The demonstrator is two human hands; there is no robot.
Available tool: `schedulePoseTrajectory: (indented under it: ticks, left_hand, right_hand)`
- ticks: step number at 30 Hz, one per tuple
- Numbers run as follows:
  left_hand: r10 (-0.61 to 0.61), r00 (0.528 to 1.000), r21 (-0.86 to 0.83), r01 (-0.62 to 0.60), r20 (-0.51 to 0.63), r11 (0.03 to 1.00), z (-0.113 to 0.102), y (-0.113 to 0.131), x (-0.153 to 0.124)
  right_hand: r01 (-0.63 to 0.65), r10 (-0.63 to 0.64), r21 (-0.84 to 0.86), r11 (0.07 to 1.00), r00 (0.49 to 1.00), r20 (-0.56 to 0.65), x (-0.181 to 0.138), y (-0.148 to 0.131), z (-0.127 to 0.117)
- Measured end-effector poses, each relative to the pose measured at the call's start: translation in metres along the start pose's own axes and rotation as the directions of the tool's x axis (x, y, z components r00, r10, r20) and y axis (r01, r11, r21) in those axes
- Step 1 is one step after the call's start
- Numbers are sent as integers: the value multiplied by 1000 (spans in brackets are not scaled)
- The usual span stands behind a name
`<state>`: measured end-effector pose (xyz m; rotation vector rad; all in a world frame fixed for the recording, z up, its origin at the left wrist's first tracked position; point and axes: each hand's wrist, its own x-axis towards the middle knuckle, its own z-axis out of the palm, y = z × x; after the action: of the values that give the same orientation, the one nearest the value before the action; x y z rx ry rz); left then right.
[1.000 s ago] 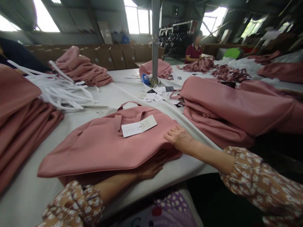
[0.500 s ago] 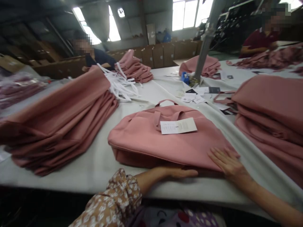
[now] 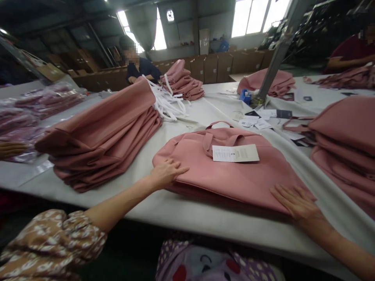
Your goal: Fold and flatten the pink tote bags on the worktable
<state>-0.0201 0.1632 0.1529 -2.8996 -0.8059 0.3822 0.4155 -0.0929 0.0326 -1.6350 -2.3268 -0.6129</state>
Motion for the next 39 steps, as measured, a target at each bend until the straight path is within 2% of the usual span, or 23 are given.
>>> schedulePoseTrajectory:
  ticks: [3, 5, 8, 11, 13, 15, 17, 19, 20, 22, 25, 26, 28, 30, 32, 33, 34, 36, 39]
  left_hand:
    - [-124, 988, -3, 125, -92, 992, 50, 20, -9]
    - [-194, 971, -46, 189, -139, 981, 73, 32, -13]
    - [-204, 966, -85, 192, -157, 978, 82, 36, -13]
    - [-195, 967, -66, 186, -165, 980, 81, 29, -9]
    - [-178, 969, -30, 176, -172, 984, 83, 25, -7]
    - [-149, 970, 15, 155, -191, 988, 86, 22, -5]
    - [-124, 970, 48, 136, -210, 989, 90, 20, -5]
    - [-113, 970, 72, 131, -214, 989, 93, 20, -5]
    - [-110, 971, 80, 129, -213, 988, 95, 19, -5]
    - [-105, 972, 75, 124, -211, 989, 98, 18, -6]
    - [-108, 971, 18, 114, -212, 993, 103, 11, -6]
    - [-112, 971, -9, 113, -209, 994, 104, 7, -6]
    - [-121, 975, -86, 106, -189, 991, 102, -4, -4]
    - [-128, 971, -219, 83, -200, 972, 98, -17, -1]
    - [-200, 934, -320, 99, -297, 942, 94, -23, 2]
    - [-274, 893, -340, 149, -358, 929, 93, -23, 4]
    - [-366, 833, -349, 226, -414, 909, 93, -21, 5]
    - [-521, 722, -386, 367, -455, 846, 97, -13, 6]
    - [-662, 632, -538, 421, -403, 730, 111, -4, 8]
  right_hand:
    - [-4, 4, 5, 1000, 1000, 20, -1, -3, 3]
    - [-1, 0, 13, 1000, 999, 36, -1, -3, 5]
    - [-17, 12, 58, 998, 997, 82, 4, -3, -3]
    - [-106, 46, 215, 971, 963, 266, 14, -2, -23]
    - [-237, 78, 348, 907, 906, 416, 25, 2, -40]
    - [-424, 154, 469, 774, 846, 511, 39, 11, -58]
    - [-581, 306, 525, 623, 798, 520, 56, 22, -73]
    - [-657, 472, 526, 539, 754, 457, 73, 32, -84]
    - [-670, 532, 507, 542, 741, 410, 81, 33, -87]
    - [-676, 589, 382, 630, 736, 332, 91, 29, -84]
    - [-649, 601, 42, 759, 725, 337, 89, 9, -61]
    - [-640, 611, -46, 767, 706, 359, 85, 2, -50]
    - [-647, 631, -104, 756, 676, 381, 72, -9, -29]
    - [-650, 634, -88, 755, 690, 348, 60, -12, -12]
    - [-670, 657, -63, 740, 699, 282, 51, -10, -2]
    - [-701, 690, -55, 712, 682, 243, 49, -8, 2]
    - [-746, 739, -55, 664, 644, 199, 47, -7, 4]
    - [-840, 839, -64, 538, 528, 130, 45, -4, 7]
    - [-909, 897, -49, 414, 399, 192, 47, 0, 7]
